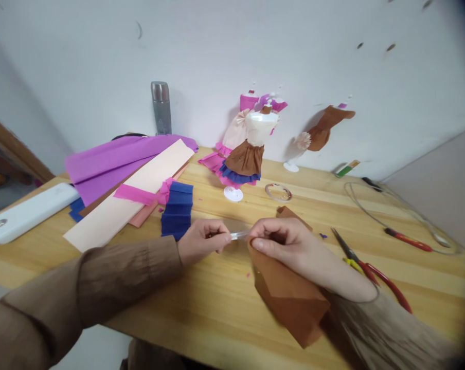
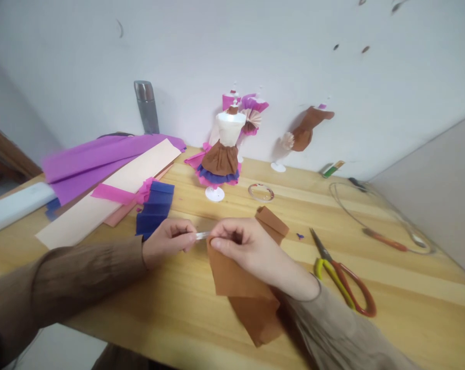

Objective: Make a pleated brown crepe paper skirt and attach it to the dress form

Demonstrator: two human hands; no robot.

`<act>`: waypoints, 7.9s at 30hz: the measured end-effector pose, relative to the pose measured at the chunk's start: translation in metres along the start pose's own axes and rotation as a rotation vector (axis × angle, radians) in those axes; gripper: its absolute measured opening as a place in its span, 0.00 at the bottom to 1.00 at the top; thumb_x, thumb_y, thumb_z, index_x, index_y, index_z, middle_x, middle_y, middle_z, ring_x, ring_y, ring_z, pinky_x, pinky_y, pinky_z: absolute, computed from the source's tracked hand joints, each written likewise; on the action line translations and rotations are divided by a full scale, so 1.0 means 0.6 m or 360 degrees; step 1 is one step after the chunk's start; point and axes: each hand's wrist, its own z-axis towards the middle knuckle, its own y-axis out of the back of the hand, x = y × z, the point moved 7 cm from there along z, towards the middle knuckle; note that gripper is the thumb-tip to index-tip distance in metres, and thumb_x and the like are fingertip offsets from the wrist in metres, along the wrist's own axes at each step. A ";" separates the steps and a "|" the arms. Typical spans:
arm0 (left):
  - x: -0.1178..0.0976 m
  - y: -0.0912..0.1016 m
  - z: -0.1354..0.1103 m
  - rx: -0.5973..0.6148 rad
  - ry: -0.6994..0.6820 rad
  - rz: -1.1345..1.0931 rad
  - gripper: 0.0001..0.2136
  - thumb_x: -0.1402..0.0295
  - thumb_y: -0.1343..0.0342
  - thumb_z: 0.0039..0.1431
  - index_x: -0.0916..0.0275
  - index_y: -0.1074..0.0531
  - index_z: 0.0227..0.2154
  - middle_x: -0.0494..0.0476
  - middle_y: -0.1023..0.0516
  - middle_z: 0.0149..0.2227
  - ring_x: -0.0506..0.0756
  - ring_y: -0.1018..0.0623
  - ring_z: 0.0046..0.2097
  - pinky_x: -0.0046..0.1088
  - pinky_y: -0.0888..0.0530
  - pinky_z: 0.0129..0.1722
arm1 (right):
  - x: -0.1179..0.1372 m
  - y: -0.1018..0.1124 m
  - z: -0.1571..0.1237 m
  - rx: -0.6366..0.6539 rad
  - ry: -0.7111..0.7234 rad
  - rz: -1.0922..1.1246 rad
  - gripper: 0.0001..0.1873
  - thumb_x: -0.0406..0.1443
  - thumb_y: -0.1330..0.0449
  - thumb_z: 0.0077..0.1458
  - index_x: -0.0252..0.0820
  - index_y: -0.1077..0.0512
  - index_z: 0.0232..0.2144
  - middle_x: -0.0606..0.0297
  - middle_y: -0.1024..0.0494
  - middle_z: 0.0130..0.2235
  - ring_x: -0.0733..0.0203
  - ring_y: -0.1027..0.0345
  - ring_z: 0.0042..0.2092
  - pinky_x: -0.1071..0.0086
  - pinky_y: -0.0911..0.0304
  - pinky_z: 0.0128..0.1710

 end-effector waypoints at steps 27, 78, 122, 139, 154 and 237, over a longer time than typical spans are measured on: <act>0.004 -0.010 0.000 0.0170 -0.0237 0.0179 0.10 0.63 0.38 0.49 0.67 0.24 0.24 0.53 0.30 0.26 0.48 0.32 0.27 0.23 0.38 0.27 | 0.005 -0.006 -0.003 0.0110 0.0196 -0.0515 0.11 0.39 0.44 0.57 0.38 0.26 0.28 0.64 0.24 0.26 0.66 0.36 0.28 0.73 0.41 0.27; 0.035 -0.010 0.005 0.0011 0.0151 -0.0588 0.18 0.54 0.38 0.48 0.68 0.31 0.24 0.52 0.27 0.25 0.47 0.29 0.26 0.24 0.33 0.29 | -0.008 -0.053 -0.011 0.0297 0.0259 -0.0661 0.07 0.33 0.45 0.58 0.40 0.31 0.28 0.69 0.28 0.27 0.67 0.38 0.28 0.74 0.43 0.29; 0.014 -0.009 -0.006 0.0127 0.0011 -0.0160 0.12 0.61 0.43 0.53 0.67 0.31 0.23 0.52 0.30 0.24 0.47 0.30 0.26 0.22 0.31 0.27 | -0.018 -0.052 -0.003 0.0292 0.0310 -0.0680 0.12 0.34 0.46 0.59 0.40 0.34 0.24 0.70 0.31 0.24 0.68 0.40 0.26 0.74 0.45 0.27; -0.001 0.007 -0.002 -0.0106 -0.0234 0.0304 0.11 0.64 0.49 0.57 0.65 0.33 0.23 0.49 0.36 0.22 0.47 0.37 0.26 0.23 0.40 0.27 | -0.010 -0.052 -0.007 0.0213 0.0226 -0.0478 0.10 0.35 0.44 0.57 0.39 0.31 0.24 0.68 0.30 0.23 0.68 0.40 0.26 0.75 0.44 0.26; -0.009 0.009 -0.007 -0.0176 -0.0267 0.0433 0.11 0.65 0.49 0.57 0.65 0.34 0.23 0.46 0.42 0.20 0.46 0.41 0.24 0.23 0.43 0.25 | -0.024 -0.021 0.002 -0.0122 0.0051 -0.0382 0.10 0.37 0.42 0.50 0.40 0.34 0.20 0.70 0.35 0.20 0.69 0.44 0.23 0.74 0.47 0.22; -0.021 0.000 -0.019 -0.0211 -0.0795 0.0922 0.15 0.57 0.50 0.63 0.64 0.28 0.29 0.54 0.26 0.28 0.51 0.27 0.31 0.26 0.31 0.33 | 0.014 -0.046 -0.032 -0.0584 0.0651 -0.1110 0.06 0.30 0.45 0.58 0.42 0.30 0.29 0.66 0.24 0.27 0.66 0.33 0.26 0.72 0.40 0.27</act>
